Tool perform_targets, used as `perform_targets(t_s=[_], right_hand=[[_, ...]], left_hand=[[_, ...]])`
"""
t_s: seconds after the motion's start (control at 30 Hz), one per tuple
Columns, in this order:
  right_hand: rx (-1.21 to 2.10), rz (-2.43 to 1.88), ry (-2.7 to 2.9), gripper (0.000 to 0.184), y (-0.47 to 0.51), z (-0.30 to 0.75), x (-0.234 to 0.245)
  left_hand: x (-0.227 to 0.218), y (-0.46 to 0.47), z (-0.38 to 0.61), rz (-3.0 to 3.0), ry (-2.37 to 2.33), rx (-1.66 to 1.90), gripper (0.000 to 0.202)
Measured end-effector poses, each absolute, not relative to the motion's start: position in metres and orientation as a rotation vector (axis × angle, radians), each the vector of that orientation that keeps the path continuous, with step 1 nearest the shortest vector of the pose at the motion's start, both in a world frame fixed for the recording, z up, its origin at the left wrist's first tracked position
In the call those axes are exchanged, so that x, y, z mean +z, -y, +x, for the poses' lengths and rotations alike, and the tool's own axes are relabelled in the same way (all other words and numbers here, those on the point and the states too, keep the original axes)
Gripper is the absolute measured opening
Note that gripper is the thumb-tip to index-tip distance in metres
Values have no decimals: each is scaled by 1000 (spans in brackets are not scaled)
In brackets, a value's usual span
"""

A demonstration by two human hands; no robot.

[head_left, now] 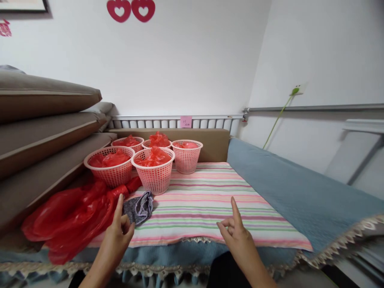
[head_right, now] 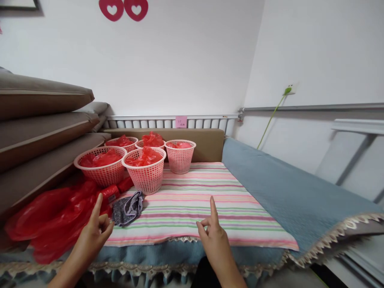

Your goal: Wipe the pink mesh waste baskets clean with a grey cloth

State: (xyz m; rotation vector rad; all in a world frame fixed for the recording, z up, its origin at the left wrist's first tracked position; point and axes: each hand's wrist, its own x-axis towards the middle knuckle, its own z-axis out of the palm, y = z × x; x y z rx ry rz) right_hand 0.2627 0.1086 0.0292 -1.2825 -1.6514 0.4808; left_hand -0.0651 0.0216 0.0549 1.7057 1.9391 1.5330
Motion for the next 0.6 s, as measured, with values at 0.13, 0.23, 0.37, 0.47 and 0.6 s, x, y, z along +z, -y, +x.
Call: perform_targets(t_s=[0.13,0.23,0.37,0.47,0.6], right_hand=[[446,-1288,1663,82,-112,266,28],[442,-1288,1674,81,-113,265,25],[428,-1283,1701,80,-114,263,21],[401,-1277,1725,79,-114,260,21],[374,-1257,1750,77,-115,257,19]], left_hand=[[54,-22,-67,1710,-1940,1501,80],[55,-21,-68,1719,-1948,1494,79],[53,-21,-71,1719,-1943,1486,79],[49,-23,-74,1730,-1967,1467,82],[44,-25,-74,1730,-1966,1431,83]])
